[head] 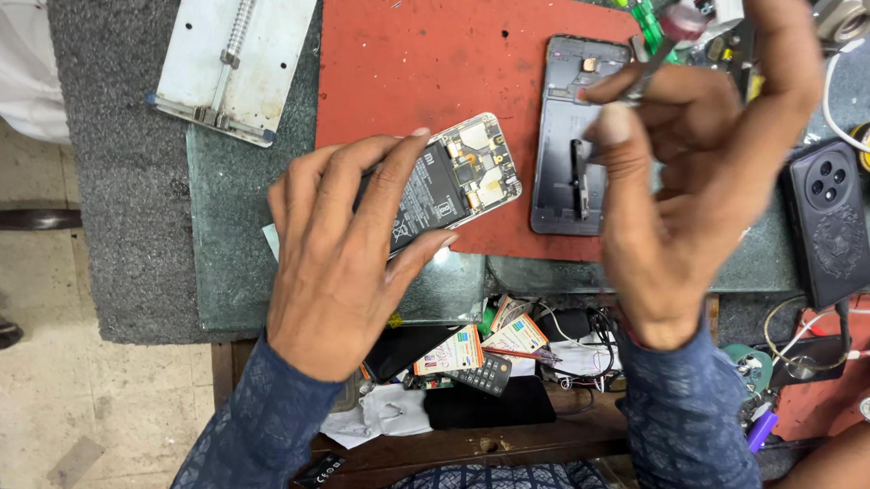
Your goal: The person disassembles a smartphone, removes the motherboard, and uses a metal prying tool to separate the screen from the frame. They then reassemble the phone by reconnecting internal components and placing the back cover.
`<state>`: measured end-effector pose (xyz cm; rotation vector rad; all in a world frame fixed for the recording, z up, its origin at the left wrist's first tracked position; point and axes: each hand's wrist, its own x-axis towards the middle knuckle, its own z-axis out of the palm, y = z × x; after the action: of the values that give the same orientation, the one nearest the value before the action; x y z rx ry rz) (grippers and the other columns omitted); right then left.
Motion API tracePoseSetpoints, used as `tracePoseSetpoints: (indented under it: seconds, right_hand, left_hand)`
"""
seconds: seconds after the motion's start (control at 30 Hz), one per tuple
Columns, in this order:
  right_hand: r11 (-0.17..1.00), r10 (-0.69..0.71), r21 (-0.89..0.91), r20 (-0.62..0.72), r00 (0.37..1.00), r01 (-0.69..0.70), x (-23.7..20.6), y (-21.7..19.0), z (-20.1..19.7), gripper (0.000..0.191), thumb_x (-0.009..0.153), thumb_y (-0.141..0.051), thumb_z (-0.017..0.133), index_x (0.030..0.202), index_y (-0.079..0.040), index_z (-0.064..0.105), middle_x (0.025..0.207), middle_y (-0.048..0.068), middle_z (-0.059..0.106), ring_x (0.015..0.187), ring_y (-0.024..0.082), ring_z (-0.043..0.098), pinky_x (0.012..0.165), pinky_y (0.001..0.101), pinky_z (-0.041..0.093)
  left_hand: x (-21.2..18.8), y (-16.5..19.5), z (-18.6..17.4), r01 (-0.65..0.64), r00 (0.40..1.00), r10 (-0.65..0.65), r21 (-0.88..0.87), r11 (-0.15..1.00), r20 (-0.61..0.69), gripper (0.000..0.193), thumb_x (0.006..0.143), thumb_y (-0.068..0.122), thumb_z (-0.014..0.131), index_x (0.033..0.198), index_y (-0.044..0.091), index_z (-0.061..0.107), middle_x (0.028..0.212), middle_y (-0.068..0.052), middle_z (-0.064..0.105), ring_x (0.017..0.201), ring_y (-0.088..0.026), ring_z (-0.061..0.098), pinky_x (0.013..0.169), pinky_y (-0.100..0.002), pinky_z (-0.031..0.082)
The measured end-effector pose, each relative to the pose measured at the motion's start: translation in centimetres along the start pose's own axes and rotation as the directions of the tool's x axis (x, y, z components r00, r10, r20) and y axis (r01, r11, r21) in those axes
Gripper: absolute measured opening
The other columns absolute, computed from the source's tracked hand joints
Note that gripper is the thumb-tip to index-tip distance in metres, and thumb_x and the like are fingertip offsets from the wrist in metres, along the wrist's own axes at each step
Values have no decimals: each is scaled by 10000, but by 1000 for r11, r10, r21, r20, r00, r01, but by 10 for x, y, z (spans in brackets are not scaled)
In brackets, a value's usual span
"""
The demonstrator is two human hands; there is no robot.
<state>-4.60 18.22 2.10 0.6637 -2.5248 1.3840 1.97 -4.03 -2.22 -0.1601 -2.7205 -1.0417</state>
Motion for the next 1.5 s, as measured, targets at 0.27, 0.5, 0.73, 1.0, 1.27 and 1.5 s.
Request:
tracePoseSetpoints:
  seconds: [0.27, 0.5, 0.73, 1.0, 1.27, 1.5]
  right_hand:
    - [853, 199, -461, -144, 969, -244, -12, 3, -69, 287, 990, -23, 776, 1253, 3, 665, 1031, 113, 730, 804, 162, 647, 704, 280, 505]
    - [811, 144, -564, -64, 987, -155, -36, 9, -70, 219, 929, -57, 790, 1126, -14, 705, 996, 133, 711, 799, 264, 674, 714, 361, 517]
    - [956, 107, -260, -120, 987, -135, -40, -13, -65, 94, 1035, 31, 716, 1113, -13, 690, 982, 98, 674, 857, 194, 689, 764, 296, 532]
    - [983, -57, -174, 10, 998, 58, -35, -39, -19, 226, 940, 57, 777, 1134, -23, 695, 1066, 90, 672, 903, 178, 675, 764, 285, 559]
    - [980, -66, -186, 15, 998, 68, -43, -34, -8, 270, 964, 48, 777, 1207, -46, 703, 1102, 77, 675, 943, 174, 675, 769, 276, 562]
    - [944, -138, -298, 40, 990, 143, -48, -35, -6, 354, 917, 40, 792, 1244, -73, 717, 1048, 71, 662, 973, 250, 639, 821, 373, 515]
  left_hand:
    - [22, 27, -12, 150, 973, -141, -32, 988, 180, 695, 782, 297, 875, 1354, 26, 590, 1190, -177, 590, 978, -311, 670, 804, -432, 559]
    - [25, 39, -4, 471, 873, -335, -439, 765, 354, 362, 933, 229, 701, 1192, 27, 547, 1050, -97, 769, 945, -137, 741, 786, -298, 574]
    - [4, 50, 34, 138, 989, -117, -852, 504, 91, 342, 1129, 85, 546, 1436, -19, 438, 1386, -137, 599, 1323, -176, 569, 1166, -315, 444]
    - [-13, 49, 41, 139, 986, -137, -921, 363, 95, 349, 1119, 66, 538, 1423, -10, 384, 1355, -151, 630, 1275, -167, 617, 1127, -319, 498]
    - [-19, 44, 43, 167, 984, -120, -921, 352, 132, 420, 1108, 47, 533, 1480, -12, 347, 1357, -151, 629, 1264, -154, 615, 1081, -293, 513]
    - [-21, 45, 43, 161, 986, -103, -897, 412, 129, 429, 1109, 41, 532, 1493, -17, 350, 1371, -155, 634, 1289, -143, 612, 1092, -296, 522]
